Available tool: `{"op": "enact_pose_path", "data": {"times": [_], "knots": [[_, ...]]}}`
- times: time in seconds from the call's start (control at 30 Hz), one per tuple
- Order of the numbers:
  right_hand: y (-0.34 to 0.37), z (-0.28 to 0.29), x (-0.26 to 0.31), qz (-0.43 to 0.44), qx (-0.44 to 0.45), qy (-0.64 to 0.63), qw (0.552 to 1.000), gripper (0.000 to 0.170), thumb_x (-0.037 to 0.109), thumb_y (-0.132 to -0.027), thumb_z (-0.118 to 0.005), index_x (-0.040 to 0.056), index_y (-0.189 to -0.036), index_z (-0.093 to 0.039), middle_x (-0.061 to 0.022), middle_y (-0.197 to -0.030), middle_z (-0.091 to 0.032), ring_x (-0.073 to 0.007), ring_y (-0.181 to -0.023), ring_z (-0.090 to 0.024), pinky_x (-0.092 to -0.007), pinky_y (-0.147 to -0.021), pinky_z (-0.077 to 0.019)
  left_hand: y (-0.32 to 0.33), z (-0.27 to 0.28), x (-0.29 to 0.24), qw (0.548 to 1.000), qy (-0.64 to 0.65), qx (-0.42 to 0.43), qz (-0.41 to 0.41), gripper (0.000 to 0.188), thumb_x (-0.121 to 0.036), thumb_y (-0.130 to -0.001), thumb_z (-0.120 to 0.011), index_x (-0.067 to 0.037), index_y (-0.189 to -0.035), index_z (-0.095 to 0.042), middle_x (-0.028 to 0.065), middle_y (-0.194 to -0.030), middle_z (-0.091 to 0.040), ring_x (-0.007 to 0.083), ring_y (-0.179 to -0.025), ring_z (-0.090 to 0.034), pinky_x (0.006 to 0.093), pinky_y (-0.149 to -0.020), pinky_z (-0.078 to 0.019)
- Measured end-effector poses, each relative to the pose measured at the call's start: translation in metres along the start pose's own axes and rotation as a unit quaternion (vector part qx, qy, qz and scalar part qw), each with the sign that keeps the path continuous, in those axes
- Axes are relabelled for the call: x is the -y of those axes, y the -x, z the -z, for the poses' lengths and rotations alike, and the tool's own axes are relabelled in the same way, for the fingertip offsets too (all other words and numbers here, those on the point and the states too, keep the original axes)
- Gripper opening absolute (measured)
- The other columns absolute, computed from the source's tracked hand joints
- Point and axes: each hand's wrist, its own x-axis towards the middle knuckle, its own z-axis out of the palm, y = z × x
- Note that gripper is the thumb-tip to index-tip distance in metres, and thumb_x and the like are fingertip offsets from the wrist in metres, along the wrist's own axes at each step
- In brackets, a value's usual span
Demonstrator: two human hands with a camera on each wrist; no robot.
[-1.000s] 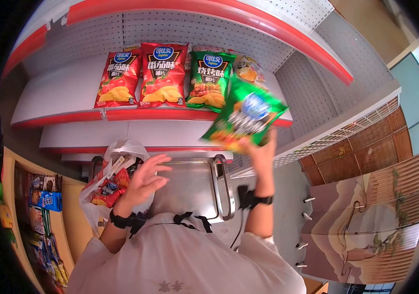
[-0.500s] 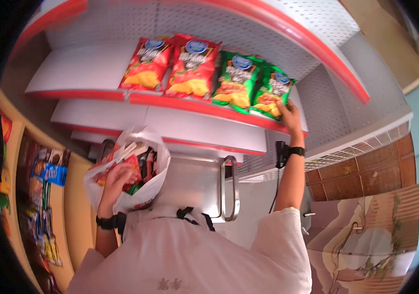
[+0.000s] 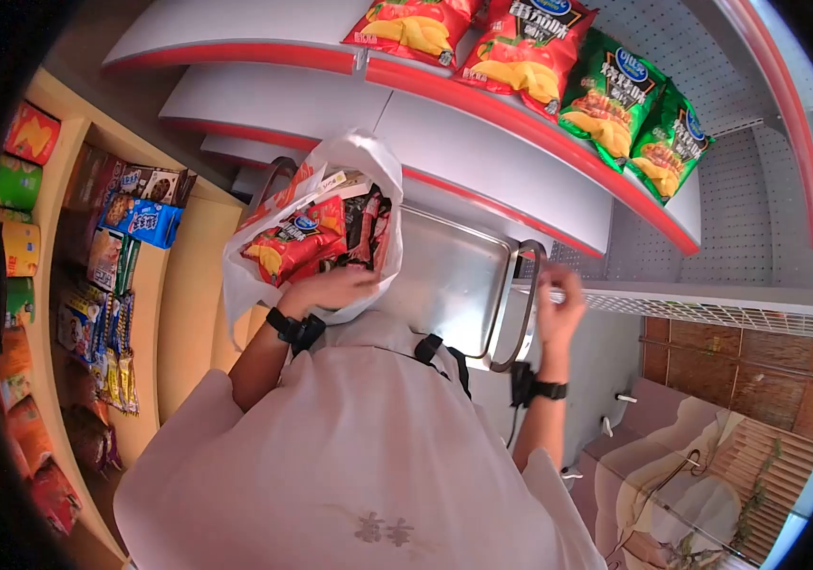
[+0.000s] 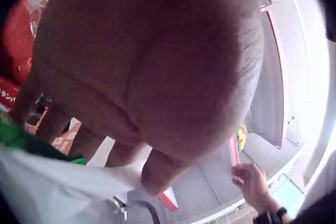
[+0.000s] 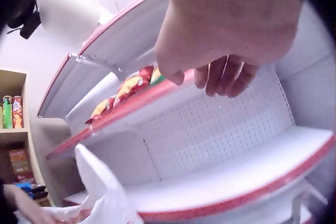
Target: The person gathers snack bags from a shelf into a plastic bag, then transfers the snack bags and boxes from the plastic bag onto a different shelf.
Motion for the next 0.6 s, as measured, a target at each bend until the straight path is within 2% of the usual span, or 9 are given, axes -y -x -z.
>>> {"op": "enact_pose_path", "data": {"times": [0.03, 0.1, 0.13, 0.23, 0.3, 0.33, 0.43, 0.47, 0.6], "knots": [[0.021, -0.015, 0.003, -0.032, 0.014, -0.021, 0.999, 0.01, 0.005, -0.084, -0.061, -0.0004, -0.092, -0.065, -0.0095, -0.092, -0.066, -0.0146, -0.084, -0.062, -0.0279, -0.075, -0.0496, 0.004, 0.005, 0.003, 1.0, 0.001, 0.004, 0.004, 0.041, -0.035, -0.095, -0.046, 0.002, -0.109, -0.056, 0.0224, -0.109, -0.059, 0.0332, -0.104, -0.058, 0.0393, -0.087, -0.0447], [0.053, -0.034, 0.013, -0.092, 0.037, -0.044, 0.994, 0.009, 0.006, -0.083, -0.062, -0.002, -0.086, -0.065, -0.0106, -0.093, -0.068, -0.0157, -0.081, -0.063, -0.028, -0.072, -0.0505, 0.019, 0.019, 0.01, 0.97, 0.118, -0.215, 0.008, 0.036, -0.032, -0.091, -0.051, 0.001, -0.104, -0.059, 0.0226, -0.094, -0.063, 0.037, -0.092, -0.061, 0.0412, -0.083, -0.0466], [0.064, -0.038, 0.017, -0.111, 0.036, -0.051, 0.992, 0.009, 0.006, -0.083, -0.062, -0.0023, -0.086, -0.065, -0.0102, -0.091, -0.068, -0.0156, -0.079, -0.063, -0.0278, -0.071, -0.0506, 0.028, 0.026, 0.014, 0.971, 0.116, -0.209, 0.012, 0.036, -0.032, -0.091, -0.051, 0.001, -0.104, -0.059, 0.0226, -0.094, -0.063, 0.037, -0.092, -0.061, 0.0412, -0.083, -0.0466], [0.074, -0.042, 0.019, -0.131, 0.04, -0.054, 0.989, 0.011, 0.007, -0.084, -0.063, -0.0028, -0.086, -0.065, -0.0099, -0.086, -0.068, -0.0156, -0.076, -0.063, -0.0274, -0.07, -0.0504, 0.053, 0.044, 0.017, 0.96, -0.043, -0.252, 0.115, 0.038, -0.029, -0.084, -0.062, 0.0, -0.109, -0.059, 0.022, -0.106, -0.06, 0.0368, -0.104, -0.057, 0.0454, -0.086, -0.0442], [0.072, -0.044, 0.026, -0.13, 0.046, -0.048, 0.989, 0.011, 0.008, -0.084, -0.064, -0.0029, -0.086, -0.065, -0.0099, -0.084, -0.068, -0.0157, -0.075, -0.063, -0.0273, -0.07, -0.0502, 0.068, 0.045, 0.011, 0.87, -0.329, -0.339, 0.144, 0.051, -0.031, -0.074, -0.072, -0.003, -0.114, -0.058, 0.0205, -0.124, -0.05, 0.0391, -0.118, -0.046, 0.0534, -0.091, -0.039], [0.067, -0.044, 0.031, -0.116, 0.06, -0.021, 0.991, 0.011, 0.008, -0.084, -0.063, -0.003, -0.086, -0.065, -0.0102, -0.082, -0.067, -0.0157, -0.074, -0.063, -0.0275, -0.069, -0.05, 0.07, 0.046, 0.016, 0.872, -0.315, -0.276, 0.252, 0.073, -0.035, -0.066, -0.078, -0.01, -0.129, -0.05, 0.0181, -0.135, -0.039, 0.0422, -0.129, -0.032, 0.0592, -0.097, -0.0326], [0.049, -0.054, 0.052, -0.09, 0.078, -0.012, 0.993, 0.01, 0.007, -0.083, -0.064, -0.0031, -0.085, -0.065, -0.0112, -0.08, -0.066, -0.0175, -0.071, -0.063, -0.0285, -0.066, -0.0492, 0.075, 0.044, 0.047, 0.861, -0.26, -0.213, 0.382, 0.089, -0.036, -0.063, -0.08, -0.015, -0.139, -0.038, 0.0201, -0.137, -0.038, 0.0451, -0.13, -0.031, 0.0606, -0.1, -0.0302], [0.046, -0.059, 0.054, -0.066, 0.096, -0.011, 0.993, 0.009, 0.006, -0.082, -0.064, -0.0031, -0.084, -0.064, -0.0114, -0.079, -0.066, -0.0185, -0.071, -0.063, -0.0286, -0.066, -0.0492, 0.076, 0.044, 0.065, 0.869, -0.25, -0.238, 0.353, 0.1, -0.034, -0.062, -0.08, -0.018, -0.145, -0.026, 0.0236, -0.139, -0.037, 0.0442, -0.131, -0.032, 0.0572, -0.104, -0.0296], [0.038, -0.083, 0.063, -0.019, 0.152, -0.091, 0.984, 0.006, -0.001, -0.078, -0.063, -0.0025, -0.084, -0.065, -0.0123, -0.082, -0.066, -0.0195, -0.072, -0.065, -0.028, -0.068, -0.0512, 0.092, 0.058, 0.069, 0.919, -0.077, -0.303, 0.241, 0.096, -0.024, -0.063, -0.077, -0.014, -0.145, -0.027, 0.0273, -0.133, -0.044, 0.0407, -0.126, -0.041, 0.0446, -0.106, -0.0336]]}}
